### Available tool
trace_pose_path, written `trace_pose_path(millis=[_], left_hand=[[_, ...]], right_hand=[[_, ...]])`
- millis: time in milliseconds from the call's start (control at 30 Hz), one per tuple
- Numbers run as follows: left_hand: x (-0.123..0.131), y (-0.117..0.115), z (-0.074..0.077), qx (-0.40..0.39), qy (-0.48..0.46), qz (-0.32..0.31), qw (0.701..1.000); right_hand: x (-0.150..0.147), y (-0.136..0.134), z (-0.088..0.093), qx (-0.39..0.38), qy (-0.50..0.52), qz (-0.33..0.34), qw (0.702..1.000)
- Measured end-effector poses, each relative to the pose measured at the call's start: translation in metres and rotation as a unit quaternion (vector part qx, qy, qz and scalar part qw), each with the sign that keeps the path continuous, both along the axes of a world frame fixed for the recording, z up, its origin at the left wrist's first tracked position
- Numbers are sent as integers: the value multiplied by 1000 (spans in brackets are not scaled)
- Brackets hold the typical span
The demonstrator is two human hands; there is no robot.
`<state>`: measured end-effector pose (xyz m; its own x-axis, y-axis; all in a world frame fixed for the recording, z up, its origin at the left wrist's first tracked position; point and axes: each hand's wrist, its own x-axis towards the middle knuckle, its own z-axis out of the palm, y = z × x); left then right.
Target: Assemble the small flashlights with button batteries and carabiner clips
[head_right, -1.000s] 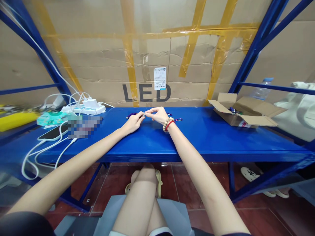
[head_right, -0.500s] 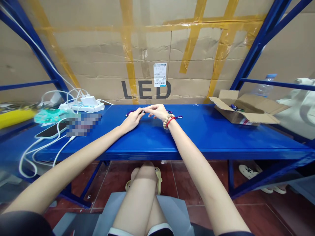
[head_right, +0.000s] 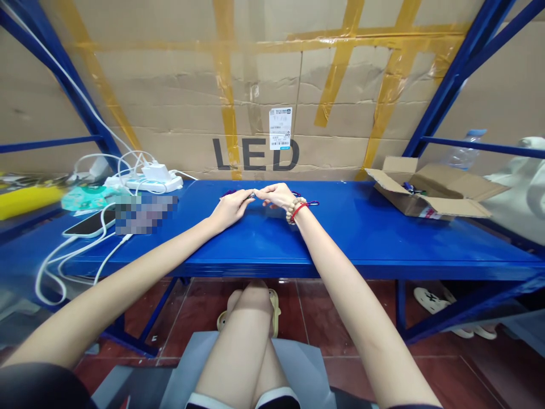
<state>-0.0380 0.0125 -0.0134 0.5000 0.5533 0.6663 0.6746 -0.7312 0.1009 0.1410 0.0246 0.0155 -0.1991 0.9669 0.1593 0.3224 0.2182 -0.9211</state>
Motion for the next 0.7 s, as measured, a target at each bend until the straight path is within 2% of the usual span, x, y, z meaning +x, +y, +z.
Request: trace_pose_path(millis=[267,433,700], left_hand=[[-1,-4,3,23,49,28,998],[-1,0,2,2,27,-1,1000],[3,1,2,-45,-1,8,999]], right_hand=[[-4,0,-1,-93,40,27,995],[-7,4,-1,-151,56,24,987],[-6,6,-1,-136,68,25,988]])
